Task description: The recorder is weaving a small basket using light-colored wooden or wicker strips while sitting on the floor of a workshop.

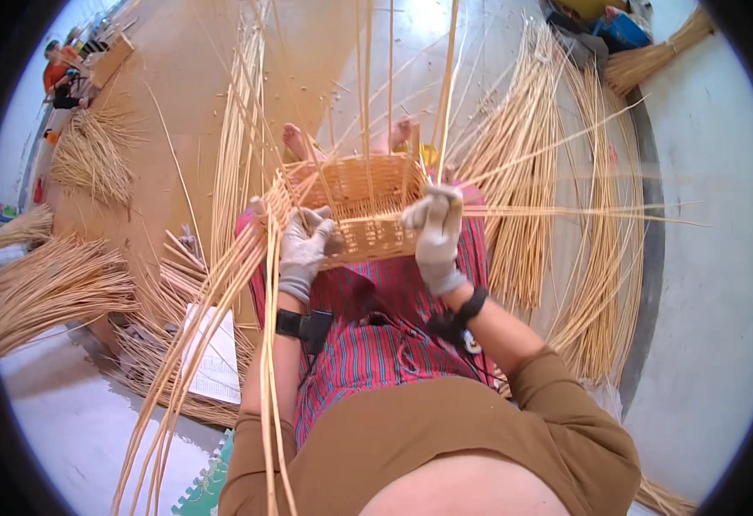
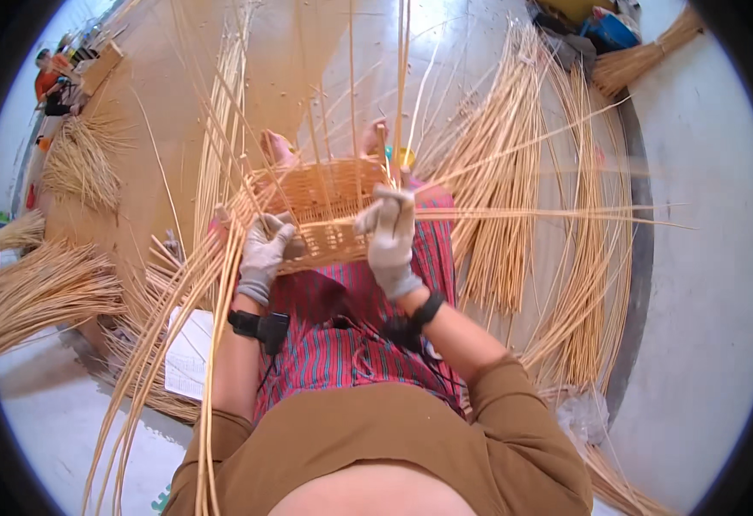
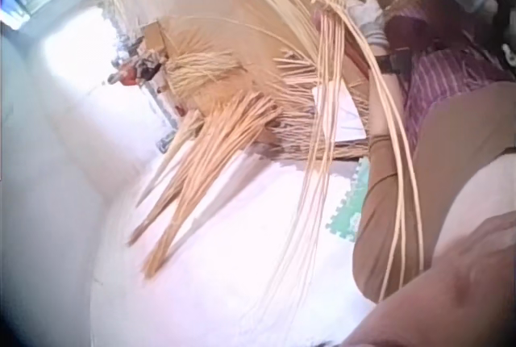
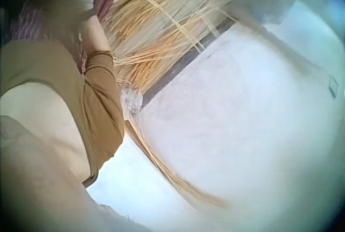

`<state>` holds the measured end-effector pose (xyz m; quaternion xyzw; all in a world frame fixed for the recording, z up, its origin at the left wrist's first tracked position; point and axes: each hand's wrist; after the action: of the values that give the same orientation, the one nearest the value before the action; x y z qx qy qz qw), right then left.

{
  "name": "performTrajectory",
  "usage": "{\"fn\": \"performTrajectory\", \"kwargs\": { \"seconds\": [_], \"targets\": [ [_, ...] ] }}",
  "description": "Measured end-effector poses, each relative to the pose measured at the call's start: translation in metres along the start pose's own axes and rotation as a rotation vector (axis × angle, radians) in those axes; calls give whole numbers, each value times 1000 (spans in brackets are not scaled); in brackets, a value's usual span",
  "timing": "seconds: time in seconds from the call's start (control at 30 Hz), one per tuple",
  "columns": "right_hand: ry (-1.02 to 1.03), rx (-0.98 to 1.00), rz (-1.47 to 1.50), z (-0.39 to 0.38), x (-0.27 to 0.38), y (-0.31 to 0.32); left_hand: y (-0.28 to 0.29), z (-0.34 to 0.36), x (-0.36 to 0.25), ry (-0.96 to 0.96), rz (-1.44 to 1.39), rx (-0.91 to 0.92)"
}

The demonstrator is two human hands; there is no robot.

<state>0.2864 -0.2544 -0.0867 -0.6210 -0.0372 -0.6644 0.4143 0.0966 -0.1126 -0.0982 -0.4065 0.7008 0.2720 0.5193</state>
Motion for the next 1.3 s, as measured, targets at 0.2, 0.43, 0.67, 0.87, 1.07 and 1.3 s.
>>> {"fn": "performTrajectory", "kwargs": {
  "seconds": [0.2,0.43,0.67,0.87,1.07,1.3],
  "targets": [
    [-135,97,18,-4,43,-42,-28,2,-27,238,145,-313],
    [-252,-245,74,25,37,63,-48,-18,-46,-929,447,-552],
    [-113,129,-540,67,54,24,-98,4,-49,266,381,157],
    [521,258,-825,118,58,-36,-97,7,-36,239,309,67],
    [-15,-162,-254,42,57,83,-101,9,-41,145,279,79],
    [-41,-75,-257,24,114,34,-118,23,-69,-116,705,-48]
  ]
}}
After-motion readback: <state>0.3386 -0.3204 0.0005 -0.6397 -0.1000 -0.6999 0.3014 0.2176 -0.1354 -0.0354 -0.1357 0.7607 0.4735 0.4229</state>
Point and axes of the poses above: each hand's wrist, its own z-axis towards the middle knuckle, its own y-axis out of the back of the hand, x = y × z, and after that the axes turned 1 degree about -x, right-handed
